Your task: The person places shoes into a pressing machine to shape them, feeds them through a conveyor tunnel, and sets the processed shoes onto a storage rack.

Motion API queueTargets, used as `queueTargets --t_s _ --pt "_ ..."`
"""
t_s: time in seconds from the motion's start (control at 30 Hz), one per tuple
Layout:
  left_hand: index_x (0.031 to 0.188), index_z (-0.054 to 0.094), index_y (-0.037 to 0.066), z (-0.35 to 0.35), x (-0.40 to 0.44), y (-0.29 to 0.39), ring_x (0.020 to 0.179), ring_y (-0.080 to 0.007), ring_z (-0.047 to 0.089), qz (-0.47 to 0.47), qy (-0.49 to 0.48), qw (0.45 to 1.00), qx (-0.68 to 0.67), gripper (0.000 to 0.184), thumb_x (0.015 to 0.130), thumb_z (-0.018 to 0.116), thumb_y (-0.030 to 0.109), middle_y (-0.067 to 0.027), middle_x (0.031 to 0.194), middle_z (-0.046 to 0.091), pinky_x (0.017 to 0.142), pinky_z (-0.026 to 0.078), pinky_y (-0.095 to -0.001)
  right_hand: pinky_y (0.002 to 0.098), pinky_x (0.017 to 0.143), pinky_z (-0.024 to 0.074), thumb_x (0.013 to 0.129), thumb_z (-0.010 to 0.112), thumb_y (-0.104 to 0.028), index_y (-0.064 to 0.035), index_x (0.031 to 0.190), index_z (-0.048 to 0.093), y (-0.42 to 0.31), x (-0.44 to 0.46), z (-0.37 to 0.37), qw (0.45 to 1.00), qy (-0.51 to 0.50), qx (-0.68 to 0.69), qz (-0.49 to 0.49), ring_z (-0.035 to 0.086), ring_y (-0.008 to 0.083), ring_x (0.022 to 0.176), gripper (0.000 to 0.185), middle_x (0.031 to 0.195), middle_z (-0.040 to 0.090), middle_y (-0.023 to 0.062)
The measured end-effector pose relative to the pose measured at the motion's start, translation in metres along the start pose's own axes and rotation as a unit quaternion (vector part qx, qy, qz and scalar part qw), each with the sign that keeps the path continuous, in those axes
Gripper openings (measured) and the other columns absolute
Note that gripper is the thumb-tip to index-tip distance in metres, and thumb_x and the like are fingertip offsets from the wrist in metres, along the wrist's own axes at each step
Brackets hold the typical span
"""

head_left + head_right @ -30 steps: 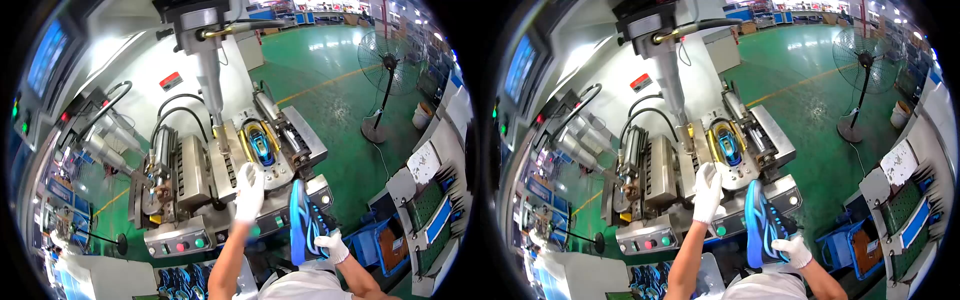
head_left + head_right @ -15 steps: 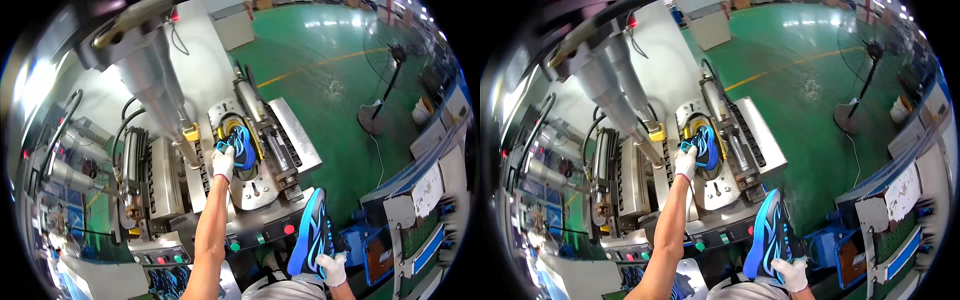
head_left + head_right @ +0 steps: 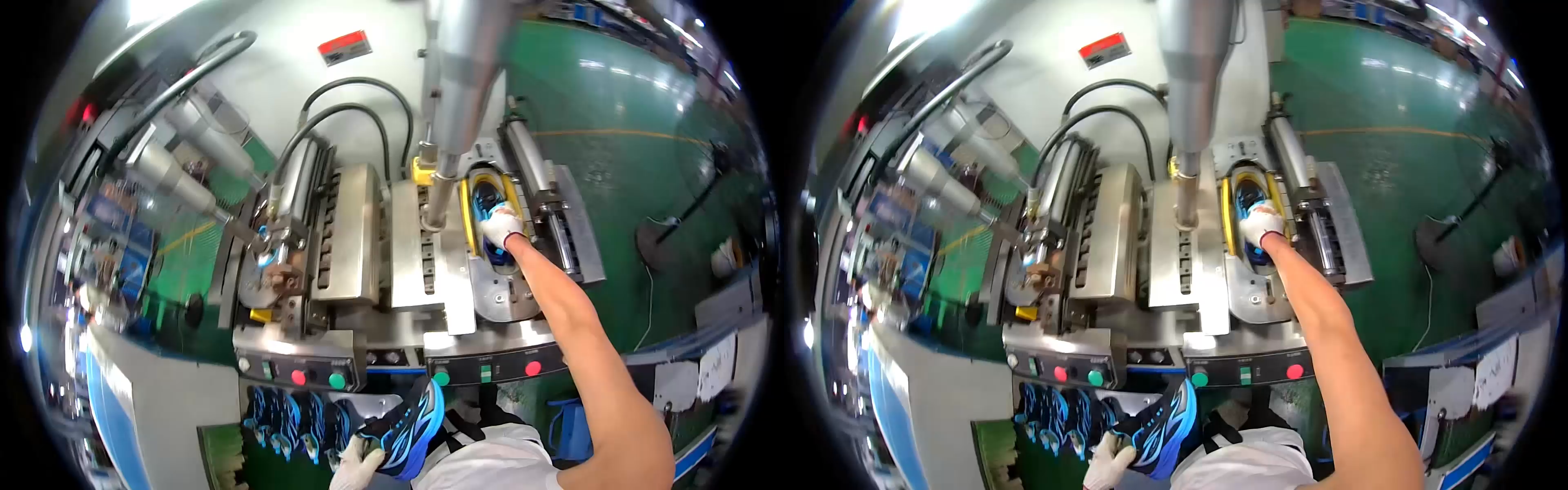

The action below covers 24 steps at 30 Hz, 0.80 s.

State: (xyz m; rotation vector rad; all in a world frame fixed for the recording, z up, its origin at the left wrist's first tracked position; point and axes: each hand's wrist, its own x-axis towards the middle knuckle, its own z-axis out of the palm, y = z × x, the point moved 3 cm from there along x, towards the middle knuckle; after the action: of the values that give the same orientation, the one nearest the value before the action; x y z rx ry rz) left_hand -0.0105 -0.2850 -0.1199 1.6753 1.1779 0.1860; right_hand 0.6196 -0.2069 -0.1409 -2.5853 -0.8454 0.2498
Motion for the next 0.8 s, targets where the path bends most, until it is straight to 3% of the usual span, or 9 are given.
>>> queueTargets --t_s 0.13,0.23,0.33,0.37,0.4,0.5,0.63,0.67,0.8 --pt "0.152 0.04 0.003 0.002 -0.055 -0.022 0.124 -0.0379 0.059 -0.234 0.068 0.963 0.116 0.068 0.094 0.064 0.029 -0.0271 0.132 0.061 0.106 0.045 -0.0443 0.0487 0.072 0.0536 0.076 0.061 -0.039 -0.0024 0.086 0.075 0.015 0.034 0.045 0.999 -0.026 0.011 -0.016 0.072 0.0385 0.081 0.041 0.091 0.073 0.0251" --pt "0.156 0.032 0.005 0.036 -0.039 -0.118 0.131 -0.0433 0.053 -0.111 0.185 0.971 0.104 0.075 0.094 0.066 0.031 -0.0268 0.142 0.055 0.108 0.043 -0.0481 0.0438 0.056 0.0462 0.073 0.074 -0.031 -0.0013 0.066 0.064 0.019 0.035 0.04 0.991 0.002 0.13 -0.018 0.06 0.0214 0.056 0.032 0.063 0.062 0.0084" --pt "0.153 0.036 0.007 0.059 -0.024 -0.184 0.135 -0.0391 0.05 -0.2 0.206 0.949 0.128 0.074 0.091 0.07 0.03 -0.0209 0.148 0.05 0.11 0.04 -0.0486 0.0354 0.077 0.0518 0.081 0.079 -0.025 0.0003 0.104 0.068 0.067 0.073 0.072 0.93 -0.122 0.345 -0.018 0.062 0.0155 0.085 0.036 0.101 0.069 0.0044" --pt "0.151 0.038 0.008 0.058 -0.027 -0.196 0.136 -0.0388 0.049 -0.138 0.235 0.954 0.126 0.074 0.089 0.071 0.031 -0.0191 0.147 0.051 0.111 0.039 -0.0491 0.033 0.063 0.0468 0.088 0.075 -0.028 -0.0103 0.09 0.067 0.036 0.036 0.052 0.917 -0.059 0.388 -0.07 0.054 0.0118 0.064 0.02 0.081 0.063 -0.0025" --pt "0.15 0.04 0.008 0.059 -0.026 -0.198 0.135 -0.0384 0.05 -0.125 0.239 0.956 0.112 0.074 0.088 0.072 0.034 -0.0188 0.146 0.051 0.111 0.04 -0.0491 0.0338 0.074 0.0502 0.089 0.074 -0.03 -0.0059 0.102 0.067 0.009 -0.003 0.015 0.988 -0.041 0.144 -0.034 0.059 0.0141 0.077 0.028 0.093 0.066 0.0016" --pt "0.15 0.041 0.008 0.047 -0.028 -0.193 0.134 -0.0374 0.051 -0.114 0.214 0.964 0.109 0.073 0.09 0.068 0.039 -0.0203 0.146 0.051 0.109 0.041 -0.0496 0.0399 0.114 0.0385 0.097 0.068 -0.039 0.0012 0.155 0.034 -0.051 -0.163 -0.004 0.968 0.123 0.116 -0.184 0.052 0.0318 0.136 0.079 0.151 0.049 0.0234" --pt "0.15 0.04 0.007 0.037 -0.019 -0.197 0.138 -0.0374 0.047 -0.086 0.175 0.98 0.034 0.07 0.092 0.066 0.037 -0.0229 0.147 0.049 0.115 0.036 -0.0471 0.0411 0.126 0.0218 0.093 0.066 -0.021 0.0012 0.161 0.018 -0.089 -0.351 0.105 0.927 -0.057 0.106 -0.356 0.03 0.0352 0.152 0.086 0.166 0.022 0.0248" --pt "0.149 0.041 0.008 0.035 -0.017 -0.199 0.137 -0.0375 0.048 -0.091 0.165 0.98 0.066 0.069 0.092 0.066 0.037 -0.0226 0.146 0.05 0.114 0.038 -0.0462 0.0454 0.126 0.0193 0.084 0.073 -0.019 0.0024 0.161 0.015 -0.07 -0.364 0.144 0.902 -0.053 -0.116 -0.412 0.022 0.0405 0.154 0.099 0.166 0.018 0.0263" --pt "0.138 0.052 0.006 -0.036 -0.042 -0.207 0.124 -0.0377 0.057 0.101 0.254 0.962 0.028 0.056 0.092 0.07 0.033 -0.0192 0.136 0.057 0.103 0.047 -0.045 0.0499 0.124 0.0207 0.079 0.078 -0.03 0.0041 0.16 0.017 -0.085 -0.386 0.164 0.908 -0.063 -0.27 -0.314 0.026 0.0447 0.151 0.106 0.165 0.021 0.0285"
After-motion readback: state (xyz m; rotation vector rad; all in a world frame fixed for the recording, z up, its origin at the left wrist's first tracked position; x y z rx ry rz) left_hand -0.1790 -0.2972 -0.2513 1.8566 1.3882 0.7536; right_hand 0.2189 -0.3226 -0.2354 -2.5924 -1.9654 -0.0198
